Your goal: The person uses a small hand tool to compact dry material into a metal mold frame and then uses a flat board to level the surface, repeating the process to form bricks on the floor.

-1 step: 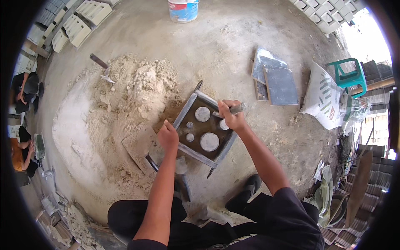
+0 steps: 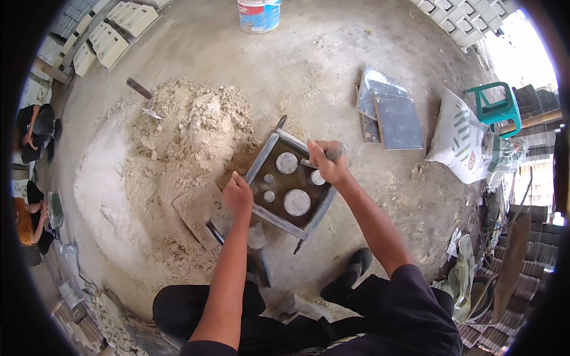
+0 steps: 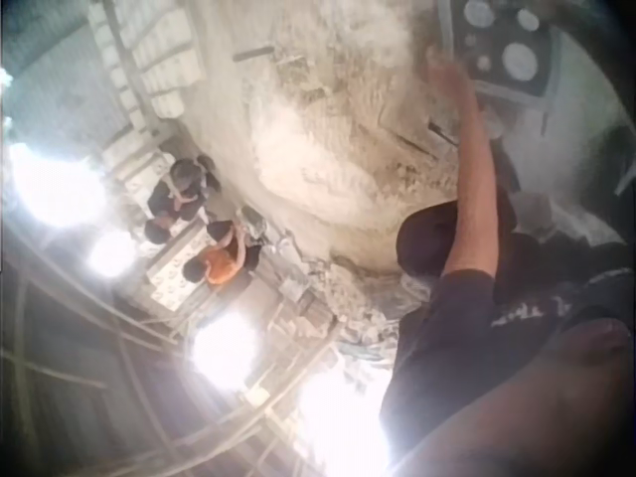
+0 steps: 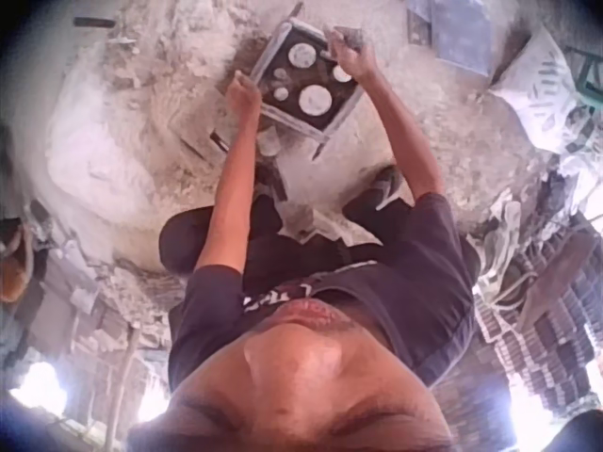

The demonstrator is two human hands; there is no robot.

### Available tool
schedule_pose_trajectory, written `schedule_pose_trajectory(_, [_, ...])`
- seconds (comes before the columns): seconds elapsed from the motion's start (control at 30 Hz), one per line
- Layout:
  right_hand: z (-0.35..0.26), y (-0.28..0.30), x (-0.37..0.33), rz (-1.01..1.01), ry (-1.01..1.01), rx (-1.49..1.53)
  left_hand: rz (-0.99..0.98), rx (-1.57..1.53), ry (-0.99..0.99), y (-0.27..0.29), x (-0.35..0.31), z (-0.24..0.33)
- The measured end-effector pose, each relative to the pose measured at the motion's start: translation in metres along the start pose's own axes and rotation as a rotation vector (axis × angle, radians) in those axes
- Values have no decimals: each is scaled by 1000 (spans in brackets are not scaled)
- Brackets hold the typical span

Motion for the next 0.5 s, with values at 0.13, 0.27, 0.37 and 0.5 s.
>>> schedule_pose_trajectory(0.13, [-30, 5, -6, 170, 2, 228, 30, -4, -20, 4, 0, -13])
schedule_pose_trajectory(0.27, [-5, 2, 4, 95, -109, 291, -1, 17, 16, -1, 1, -8])
schedule_pose_trajectory(0.37, [-26, 7, 3, 33, -77, 416, 8, 15, 3, 5, 2, -14])
schedule_pose_trajectory(0.5, [-12, 12, 3, -168, -68, 268, 7, 4, -29, 0, 2, -2])
Point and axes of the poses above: each hand's wrist, its own x-axis towards the middle knuckle, its own y-axis out of the back of the hand, z = x × y, the point moved 2 cm from there along x, towards the middle knuckle
